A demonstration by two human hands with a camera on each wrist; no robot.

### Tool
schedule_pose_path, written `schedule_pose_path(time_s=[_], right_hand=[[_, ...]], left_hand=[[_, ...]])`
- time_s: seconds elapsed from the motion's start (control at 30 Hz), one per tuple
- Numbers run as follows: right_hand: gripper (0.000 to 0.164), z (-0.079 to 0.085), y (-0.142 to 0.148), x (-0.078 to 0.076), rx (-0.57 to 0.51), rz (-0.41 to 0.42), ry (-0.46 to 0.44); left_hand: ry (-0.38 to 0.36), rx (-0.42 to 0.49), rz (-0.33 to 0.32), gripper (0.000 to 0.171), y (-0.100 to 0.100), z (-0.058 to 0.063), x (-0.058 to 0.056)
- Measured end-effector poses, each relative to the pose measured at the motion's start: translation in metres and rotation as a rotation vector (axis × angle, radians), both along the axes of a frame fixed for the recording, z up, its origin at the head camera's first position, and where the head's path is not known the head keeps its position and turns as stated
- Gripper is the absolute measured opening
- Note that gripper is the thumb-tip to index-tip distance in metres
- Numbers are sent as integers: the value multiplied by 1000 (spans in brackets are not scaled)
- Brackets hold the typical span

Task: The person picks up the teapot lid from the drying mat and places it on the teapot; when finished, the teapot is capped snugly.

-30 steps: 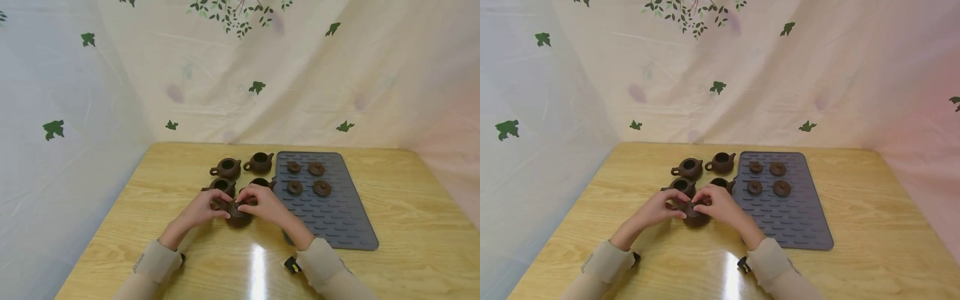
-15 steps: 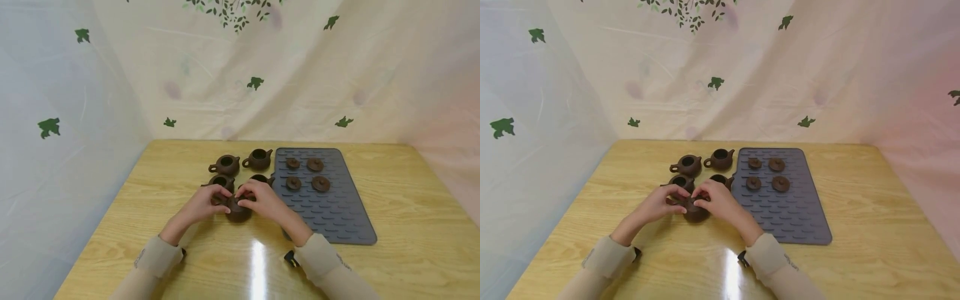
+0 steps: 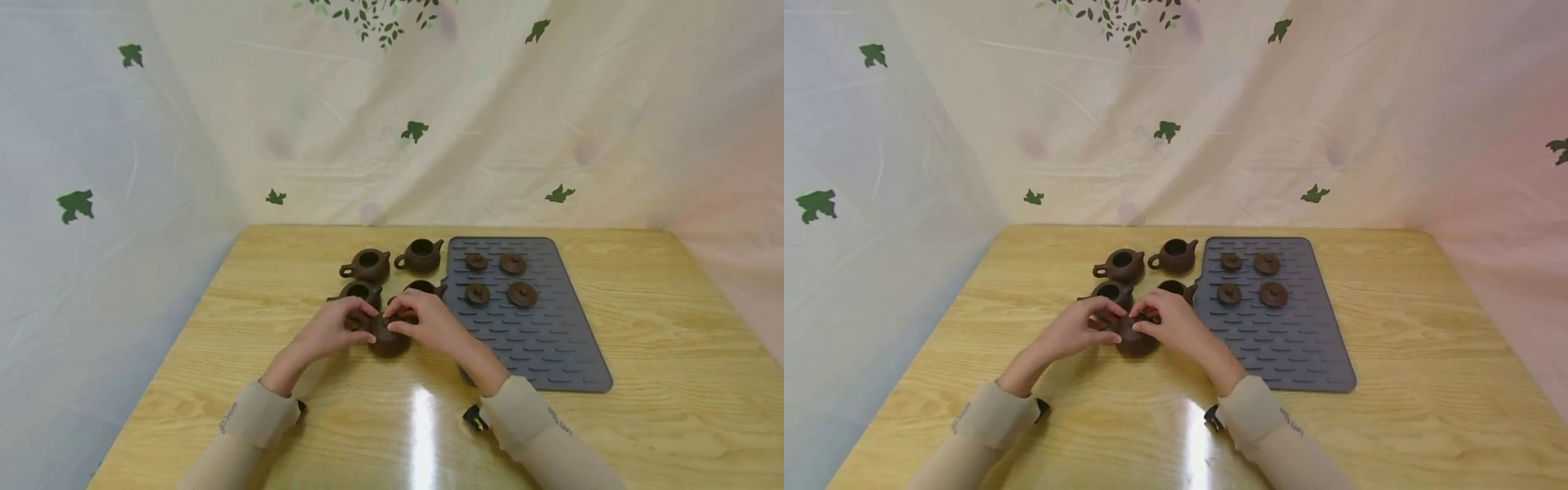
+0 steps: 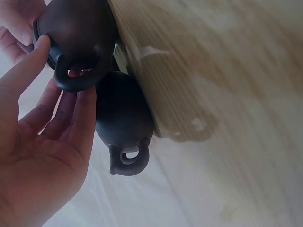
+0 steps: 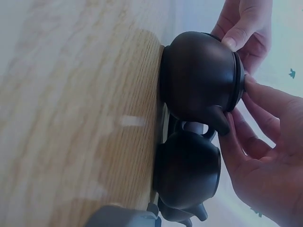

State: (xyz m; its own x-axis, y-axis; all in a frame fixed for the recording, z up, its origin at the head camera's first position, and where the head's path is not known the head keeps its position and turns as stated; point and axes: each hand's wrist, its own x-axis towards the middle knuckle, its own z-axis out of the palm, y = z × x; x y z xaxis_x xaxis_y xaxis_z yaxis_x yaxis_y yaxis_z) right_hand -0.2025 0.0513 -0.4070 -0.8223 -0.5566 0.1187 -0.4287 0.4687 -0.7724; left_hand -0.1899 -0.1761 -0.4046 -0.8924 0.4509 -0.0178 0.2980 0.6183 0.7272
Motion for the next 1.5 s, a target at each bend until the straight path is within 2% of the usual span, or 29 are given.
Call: schedule_pose_path(time_s=[0.17,0.3,0.63,0.8,1.17,1.5], right_hand=[[14,4,6,1,-53,6,1],[14,8,16,-2,-101,-14,-2],[18,9,47,-10,-129,-130,26],[21,9,63,-14,-147,-165,19],[24,8,92,-19,-131,-264,19],[25,0,108,-25,-117,-362,22]], left_hand=[[-3,28,-6,30,-2,4,-2],[0,54,16,31,-4,8,-5],[63,114,165,27,-12,8,-12],[85,148,219,29,-15,6,-15],[119,121,286,29,-19,2,-20],[172,40,295,32,-20,-2,-22]])
